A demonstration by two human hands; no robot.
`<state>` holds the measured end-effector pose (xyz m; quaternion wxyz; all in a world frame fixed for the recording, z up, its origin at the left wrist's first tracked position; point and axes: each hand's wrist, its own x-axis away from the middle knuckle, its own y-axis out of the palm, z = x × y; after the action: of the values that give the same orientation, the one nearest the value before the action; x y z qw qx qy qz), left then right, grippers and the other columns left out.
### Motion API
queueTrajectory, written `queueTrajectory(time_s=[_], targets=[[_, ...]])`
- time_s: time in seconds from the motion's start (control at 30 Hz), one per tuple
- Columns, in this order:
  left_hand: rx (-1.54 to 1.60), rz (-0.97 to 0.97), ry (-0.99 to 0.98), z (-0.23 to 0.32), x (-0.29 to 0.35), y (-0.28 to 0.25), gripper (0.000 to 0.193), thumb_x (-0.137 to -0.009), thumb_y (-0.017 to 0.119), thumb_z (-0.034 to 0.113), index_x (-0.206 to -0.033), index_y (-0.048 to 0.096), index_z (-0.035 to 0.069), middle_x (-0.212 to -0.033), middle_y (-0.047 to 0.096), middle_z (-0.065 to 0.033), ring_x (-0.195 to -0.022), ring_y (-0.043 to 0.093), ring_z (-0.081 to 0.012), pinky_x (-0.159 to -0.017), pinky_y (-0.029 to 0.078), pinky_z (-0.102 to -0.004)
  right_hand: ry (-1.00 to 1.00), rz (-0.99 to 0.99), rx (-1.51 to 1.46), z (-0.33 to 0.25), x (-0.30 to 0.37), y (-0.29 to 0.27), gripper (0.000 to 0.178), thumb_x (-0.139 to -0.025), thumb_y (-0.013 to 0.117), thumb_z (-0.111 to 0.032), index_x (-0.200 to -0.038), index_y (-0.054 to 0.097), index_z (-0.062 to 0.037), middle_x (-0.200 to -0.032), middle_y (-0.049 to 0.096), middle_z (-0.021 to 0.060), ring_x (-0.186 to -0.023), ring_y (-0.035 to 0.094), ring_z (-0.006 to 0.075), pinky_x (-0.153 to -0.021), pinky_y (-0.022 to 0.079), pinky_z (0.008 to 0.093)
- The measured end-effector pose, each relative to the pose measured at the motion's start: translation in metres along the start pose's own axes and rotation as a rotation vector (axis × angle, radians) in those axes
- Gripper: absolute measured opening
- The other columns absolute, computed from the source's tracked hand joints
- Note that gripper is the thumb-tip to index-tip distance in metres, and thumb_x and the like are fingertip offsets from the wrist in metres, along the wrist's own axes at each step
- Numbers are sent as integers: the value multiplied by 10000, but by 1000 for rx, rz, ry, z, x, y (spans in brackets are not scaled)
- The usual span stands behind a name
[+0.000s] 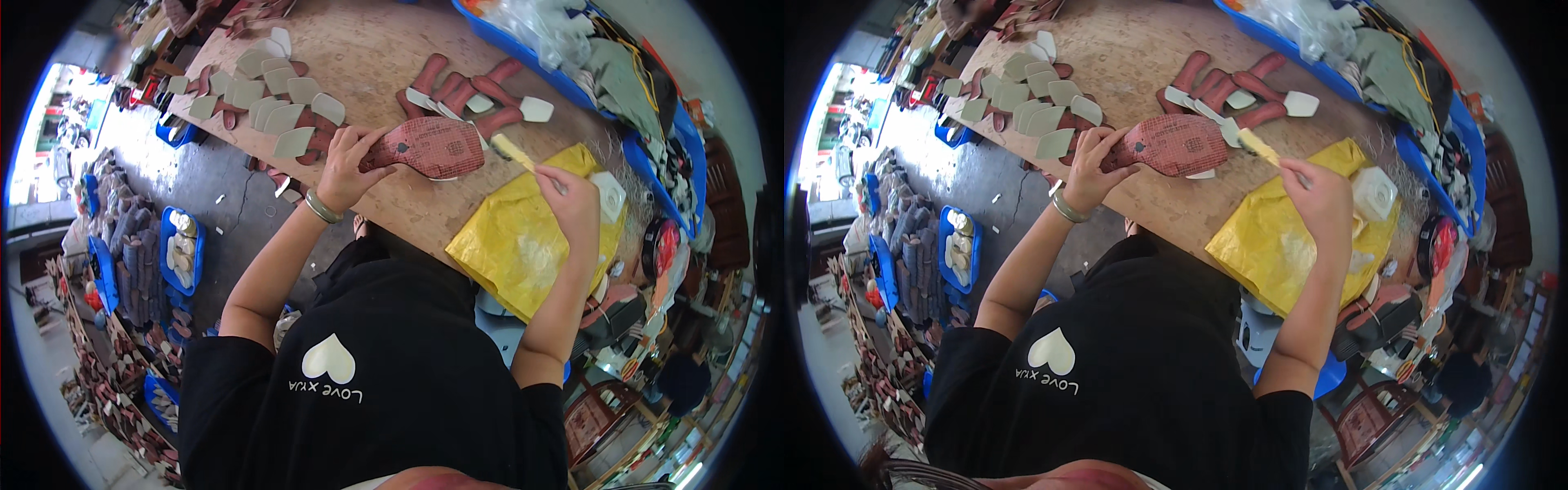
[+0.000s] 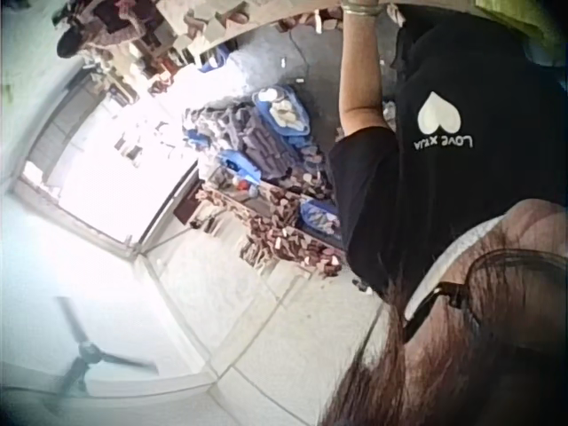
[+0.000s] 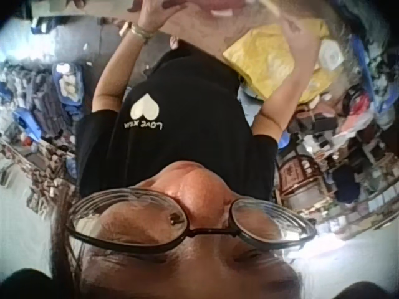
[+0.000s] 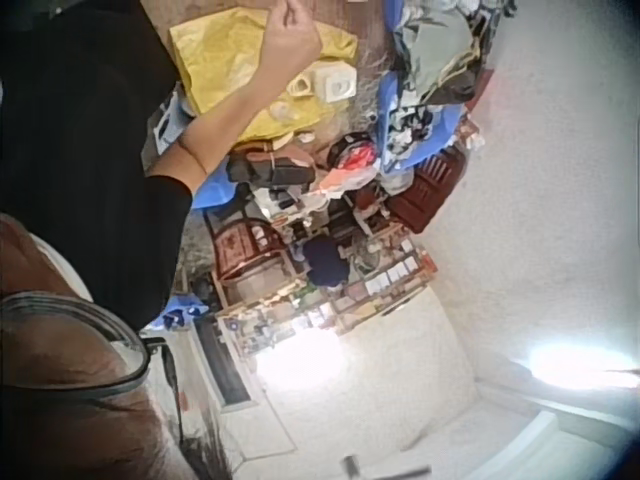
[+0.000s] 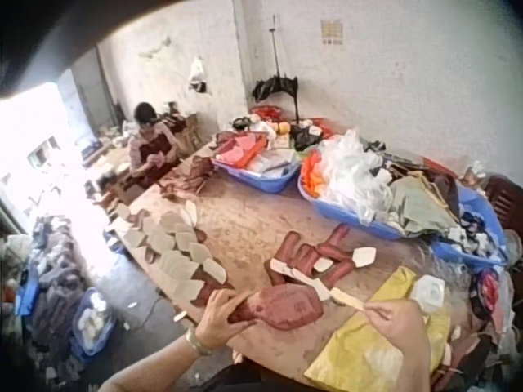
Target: Applying adhesive to shoe outsole components using a brush.
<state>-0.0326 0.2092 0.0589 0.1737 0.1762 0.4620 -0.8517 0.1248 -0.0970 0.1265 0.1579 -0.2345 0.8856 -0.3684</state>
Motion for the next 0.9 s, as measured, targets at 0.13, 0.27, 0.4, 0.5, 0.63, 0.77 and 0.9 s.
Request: queueTrajectory(time_s=[0.13,0.27,0.4,0.5,0.63,0.77,0.9], targets=[[-28,26,-43,-18,6,-16,604,-627,790,193,-1180,578,71,-1004,540,-98,-925,501,-289,-836,421,-379,-55,83,-213,-50,-24,24,164,-812,661,-95,-950,695,-13,-828,693,128,-732,667,145,-653,498,267],[30,158,-147,-43,14,-36,620,-618,799,191,-1179,575,52,-1008,536,-102,-946,497,-288,-850,423,-368,-197,44,-200,-87,-64,60,155,-823,652,-93,-948,694,-11,-839,694,118,-720,663,151,-660,498,269],[-13,266,-285,-79,31,-64,616,-616,802,176,-1172,576,37,-1017,535,-108,-960,496,-289,-858,425,-361,-227,9,-147,-101,-61,102,168,-828,647,-81,-980,688,-23,-859,690,108,-704,651,155,-621,489,259],[-69,359,-408,-96,39,-87,628,-617,821,129,-1185,575,23,-1005,535,-96,-948,512,-249,-822,450,-318,-335,43,-133,-151,-53,142,168,-821,647,-45,-982,693,-31,-840,681,103,-676,625,139,-569,473,259],[-51,516,-511,-129,51,-99,633,-618,824,133,-1189,574,23,-994,533,-94,-949,509,-244,-822,452,-318,-533,182,-48,-199,-62,200,170,-804,661,-15,-968,701,-34,-707,614,74,-577,554,146,-515,436,271],[-17,642,-609,-161,54,-106,754,-644,819,132,-1305,467,47,-977,531,-79,-923,519,-218,-817,455,-296,-662,32,-63,-235,-51,255,208,-789,660,16,-986,695,-39,-605,492,62,-506,465,170,-473,391,288],[381,936,-792,-240,83,-105,589,-793,704,111,-1302,421,25,-1005,561,-72,-880,535,-150,-768,465,-291,-591,-44,-267,-251,-74,277,240,-779,648,56,-1001,686,-26,-638,518,49,-514,454,139,-471,372,268]])
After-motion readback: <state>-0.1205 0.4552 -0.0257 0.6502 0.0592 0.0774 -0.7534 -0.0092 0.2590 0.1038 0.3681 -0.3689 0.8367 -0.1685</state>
